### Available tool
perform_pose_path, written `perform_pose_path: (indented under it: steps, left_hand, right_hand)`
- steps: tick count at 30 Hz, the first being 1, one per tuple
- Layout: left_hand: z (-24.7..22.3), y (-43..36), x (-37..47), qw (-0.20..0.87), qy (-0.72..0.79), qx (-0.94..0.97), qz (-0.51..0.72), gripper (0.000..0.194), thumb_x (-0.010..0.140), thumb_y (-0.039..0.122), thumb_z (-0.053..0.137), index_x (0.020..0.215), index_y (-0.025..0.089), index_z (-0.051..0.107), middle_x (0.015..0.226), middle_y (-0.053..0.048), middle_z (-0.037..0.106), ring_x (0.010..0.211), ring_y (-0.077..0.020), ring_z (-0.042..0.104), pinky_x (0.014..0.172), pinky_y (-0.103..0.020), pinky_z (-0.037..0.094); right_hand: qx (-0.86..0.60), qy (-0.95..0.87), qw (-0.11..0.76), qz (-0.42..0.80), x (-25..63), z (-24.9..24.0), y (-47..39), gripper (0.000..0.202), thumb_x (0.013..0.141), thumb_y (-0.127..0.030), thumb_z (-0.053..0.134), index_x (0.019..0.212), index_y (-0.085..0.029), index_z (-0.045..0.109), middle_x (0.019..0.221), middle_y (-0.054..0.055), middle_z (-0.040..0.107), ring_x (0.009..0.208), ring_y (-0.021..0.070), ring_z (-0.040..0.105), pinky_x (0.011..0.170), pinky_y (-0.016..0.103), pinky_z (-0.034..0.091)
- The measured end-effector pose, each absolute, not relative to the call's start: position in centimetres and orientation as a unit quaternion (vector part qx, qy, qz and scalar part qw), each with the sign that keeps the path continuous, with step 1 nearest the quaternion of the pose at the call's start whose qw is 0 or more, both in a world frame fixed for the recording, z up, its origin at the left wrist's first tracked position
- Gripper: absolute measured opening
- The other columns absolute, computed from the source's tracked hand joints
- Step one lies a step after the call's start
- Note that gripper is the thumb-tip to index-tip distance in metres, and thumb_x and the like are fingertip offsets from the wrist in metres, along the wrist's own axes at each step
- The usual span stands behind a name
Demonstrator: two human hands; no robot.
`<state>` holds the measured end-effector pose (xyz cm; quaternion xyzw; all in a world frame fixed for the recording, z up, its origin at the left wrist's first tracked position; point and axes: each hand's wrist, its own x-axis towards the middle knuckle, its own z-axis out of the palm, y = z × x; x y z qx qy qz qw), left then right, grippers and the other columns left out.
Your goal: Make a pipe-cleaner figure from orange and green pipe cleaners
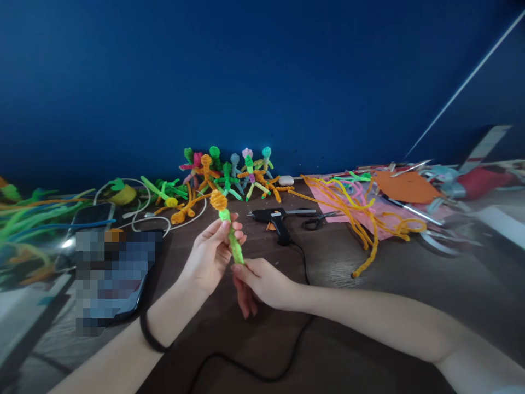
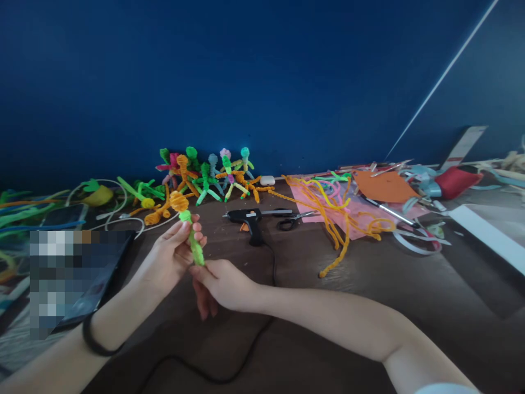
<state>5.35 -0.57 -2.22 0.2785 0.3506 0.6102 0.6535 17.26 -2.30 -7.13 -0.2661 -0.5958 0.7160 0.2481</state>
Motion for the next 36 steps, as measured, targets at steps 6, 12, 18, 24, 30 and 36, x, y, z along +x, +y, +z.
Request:
perform_pose_path:
  steps: [6,12,18,24,30,36]
  left_hand:
    - [-2.5,1.1,3.6,0.608,0.381,0.247,0.652,0.014,0.077,0.006,0.051,0.077,0.010,0.065,0.059,-0.001,0.061,0.049,-0.0065,0.056,0.051,-0.016,0.049]
    - [-4.2,1.3,2.4,0.642,0.419,0.251,0.591,0.014,0.074,0.010,0.057,0.087,0.011,0.065,0.071,-0.004,0.066,0.060,-0.0100,0.062,0.056,-0.018,0.051]
    - [-4.6,1.0,2.3,0.646,0.422,0.298,0.563,0.022,0.075,0.011,0.055,0.097,0.011,0.060,0.069,-0.003,0.064,0.063,-0.0109,0.062,0.060,-0.020,0.051]
    - [-5.2,0.3,2.3,0.513,0.503,0.472,0.512,0.033,0.067,0.022,0.064,0.093,0.019,0.043,0.061,0.005,0.060,0.056,-0.0131,0.059,0.060,-0.026,0.045]
    - [-5.3,-0.2,2.1,0.282,0.580,0.634,0.428,0.021,0.070,0.027,0.060,0.076,0.023,0.040,0.059,0.006,0.062,0.051,-0.0117,0.049,0.057,-0.023,0.032]
    - [-5.5,-0.1,2.3,0.235,0.604,0.663,0.374,0.015,0.075,0.027,0.052,0.075,0.024,0.037,0.061,0.004,0.060,0.057,-0.0148,0.051,0.061,-0.025,0.033]
  right_hand:
    - [-0.283,-0.609,0.236,0.702,17.7,-5.5,-1.5,0.040,0.085,-0.047,0.038,0.069,-0.013,0.051,0.042,-0.004,0.051,0.031,0.0046,0.043,0.033,0.014,0.033]
    - [-0.348,-0.623,0.357,0.602,18.4,-3.7,0.5,0.039,0.086,-0.045,0.037,0.069,-0.014,0.052,0.035,-0.006,0.045,0.028,0.0035,0.034,0.032,0.014,0.027]
    - [-0.398,-0.687,0.369,0.483,19.8,-2.6,2.8,0.038,0.085,-0.043,0.039,0.064,-0.014,0.052,0.035,-0.006,0.041,0.031,0.0046,0.034,0.038,0.017,0.027]
    - [-0.556,-0.732,0.380,0.104,24.0,-2.9,7.4,0.015,0.081,-0.026,0.045,0.081,-0.016,0.056,0.068,0.002,0.060,0.059,0.0132,0.052,0.056,0.024,0.035]
    - [-0.693,-0.670,0.235,-0.127,29.5,-4.6,10.8,0.020,0.075,-0.017,0.046,0.094,-0.013,0.054,0.100,0.014,0.055,0.094,0.0266,0.049,0.071,0.033,0.035]
    - [-0.774,-0.606,0.156,-0.096,32.5,-5.9,11.3,0.029,0.074,-0.009,0.043,0.102,-0.008,0.049,0.106,0.019,0.054,0.100,0.0308,0.048,0.071,0.035,0.035]
